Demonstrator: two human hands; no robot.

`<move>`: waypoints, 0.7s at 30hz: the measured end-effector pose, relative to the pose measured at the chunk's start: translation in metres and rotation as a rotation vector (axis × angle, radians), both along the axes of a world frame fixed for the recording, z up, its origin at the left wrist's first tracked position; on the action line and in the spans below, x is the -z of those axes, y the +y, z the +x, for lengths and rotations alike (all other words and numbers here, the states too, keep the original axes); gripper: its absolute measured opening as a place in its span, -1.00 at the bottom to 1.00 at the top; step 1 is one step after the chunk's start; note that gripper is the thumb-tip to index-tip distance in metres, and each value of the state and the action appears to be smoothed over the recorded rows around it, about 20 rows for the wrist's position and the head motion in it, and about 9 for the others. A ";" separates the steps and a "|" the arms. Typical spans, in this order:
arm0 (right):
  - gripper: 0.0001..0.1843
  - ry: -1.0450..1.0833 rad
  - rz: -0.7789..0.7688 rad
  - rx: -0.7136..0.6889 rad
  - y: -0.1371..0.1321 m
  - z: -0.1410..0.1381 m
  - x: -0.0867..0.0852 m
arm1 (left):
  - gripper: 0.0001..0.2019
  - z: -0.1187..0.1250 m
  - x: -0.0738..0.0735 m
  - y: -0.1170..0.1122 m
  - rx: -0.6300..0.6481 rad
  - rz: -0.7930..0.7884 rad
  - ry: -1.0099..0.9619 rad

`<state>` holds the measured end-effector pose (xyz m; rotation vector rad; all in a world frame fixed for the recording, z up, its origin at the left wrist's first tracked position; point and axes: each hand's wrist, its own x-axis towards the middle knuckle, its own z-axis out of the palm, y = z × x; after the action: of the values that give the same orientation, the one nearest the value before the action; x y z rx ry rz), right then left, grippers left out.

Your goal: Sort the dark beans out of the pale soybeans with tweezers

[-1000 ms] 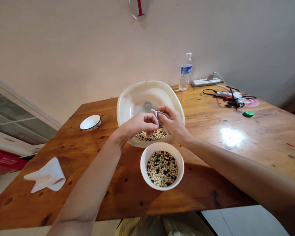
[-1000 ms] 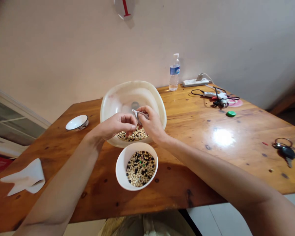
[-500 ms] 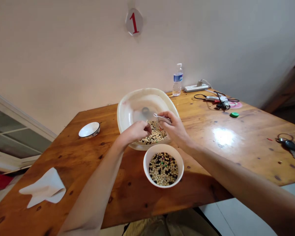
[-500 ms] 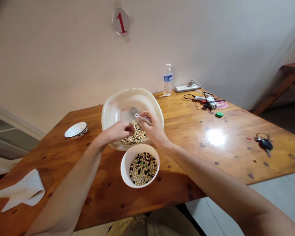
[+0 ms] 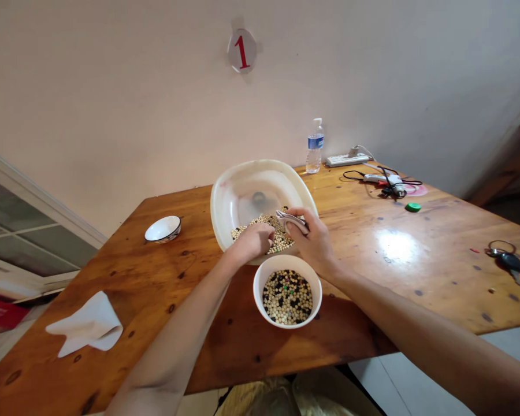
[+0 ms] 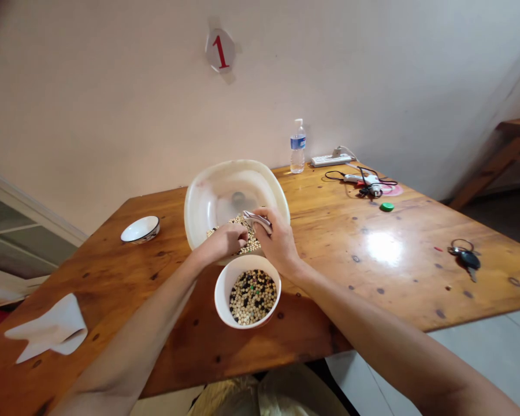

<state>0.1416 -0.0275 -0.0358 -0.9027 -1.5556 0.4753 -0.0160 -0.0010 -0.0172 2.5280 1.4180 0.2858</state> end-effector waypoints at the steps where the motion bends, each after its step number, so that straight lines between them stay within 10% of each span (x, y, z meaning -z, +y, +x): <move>1: -0.84 0.004 0.001 -0.002 0.000 0.000 0.000 | -0.83 0.000 -0.001 0.000 -0.001 -0.012 -0.027; 15: -0.84 0.007 -0.006 -0.021 -0.001 0.000 0.000 | -0.85 0.005 0.005 0.003 -0.007 0.001 -0.032; 21: -0.85 0.018 -0.066 -0.028 0.000 0.001 -0.001 | -0.90 0.006 -0.008 0.000 -0.182 -0.193 -0.514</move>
<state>0.1431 -0.0279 -0.0344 -0.9258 -1.5460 0.5565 -0.0102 -0.0007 -0.0089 1.9792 1.3803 0.7310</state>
